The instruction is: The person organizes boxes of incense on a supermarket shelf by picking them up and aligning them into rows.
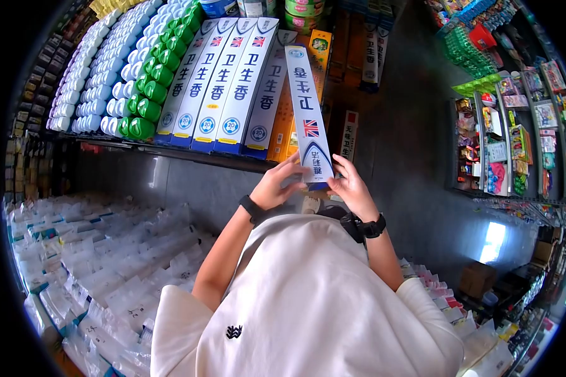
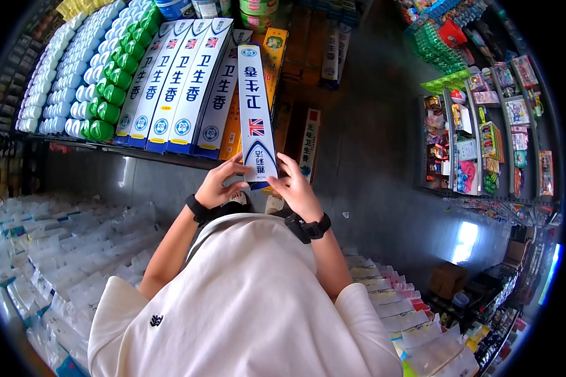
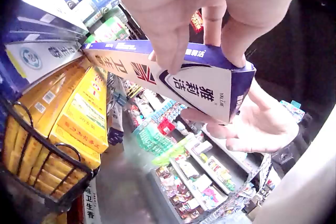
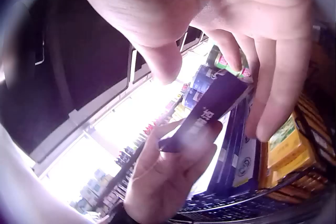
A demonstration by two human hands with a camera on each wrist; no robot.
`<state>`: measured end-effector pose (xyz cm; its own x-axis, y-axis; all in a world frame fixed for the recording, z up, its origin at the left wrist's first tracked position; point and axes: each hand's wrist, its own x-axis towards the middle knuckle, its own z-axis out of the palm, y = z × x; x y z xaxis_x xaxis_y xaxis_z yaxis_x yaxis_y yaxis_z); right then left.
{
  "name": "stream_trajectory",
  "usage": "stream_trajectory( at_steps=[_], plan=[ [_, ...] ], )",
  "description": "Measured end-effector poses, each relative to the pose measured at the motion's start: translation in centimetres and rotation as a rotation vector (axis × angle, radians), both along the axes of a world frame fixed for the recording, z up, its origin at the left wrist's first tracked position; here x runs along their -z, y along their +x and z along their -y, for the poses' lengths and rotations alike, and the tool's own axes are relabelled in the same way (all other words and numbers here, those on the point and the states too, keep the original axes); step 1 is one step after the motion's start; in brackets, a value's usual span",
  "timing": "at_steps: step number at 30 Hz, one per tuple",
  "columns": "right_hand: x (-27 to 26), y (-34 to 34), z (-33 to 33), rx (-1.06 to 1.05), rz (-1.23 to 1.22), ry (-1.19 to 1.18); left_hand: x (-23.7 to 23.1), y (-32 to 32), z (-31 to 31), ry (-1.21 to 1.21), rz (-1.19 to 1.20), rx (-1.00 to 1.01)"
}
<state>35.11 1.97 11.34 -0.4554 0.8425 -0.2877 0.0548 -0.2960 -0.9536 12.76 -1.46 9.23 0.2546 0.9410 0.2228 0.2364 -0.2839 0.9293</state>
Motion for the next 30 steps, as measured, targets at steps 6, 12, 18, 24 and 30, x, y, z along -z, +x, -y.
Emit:
stream_trajectory(
  at_steps=[6, 12, 18, 24, 30],
  plan=[
    [1.2, -0.8, -0.3, 0.092, -0.08, 0.03, 0.8, 1.1, -0.5, -0.095, 0.06, -0.042],
    [1.2, -0.7, -0.5, 0.149, -0.218, -0.013, 1.7, 1.7, -1.2, -0.096, 0.081, -0.077],
    [1.5, -0.5, -0.7, 0.2, -0.262, -0.055, 0.5, 2.6, -1.6, -0.051, 0.035, -0.125],
    [0.7, -0.8, -0.8, 0.242, -0.274, -0.144, 0.7, 2.4, -1.8, -0.089, 0.044, -0.108],
    [2.4, -1.1, -0.1, 0.29, -0.299, -0.038, 1.9, 1.8, -1.9, -0.02, -0.046, -0.028]
  ],
)
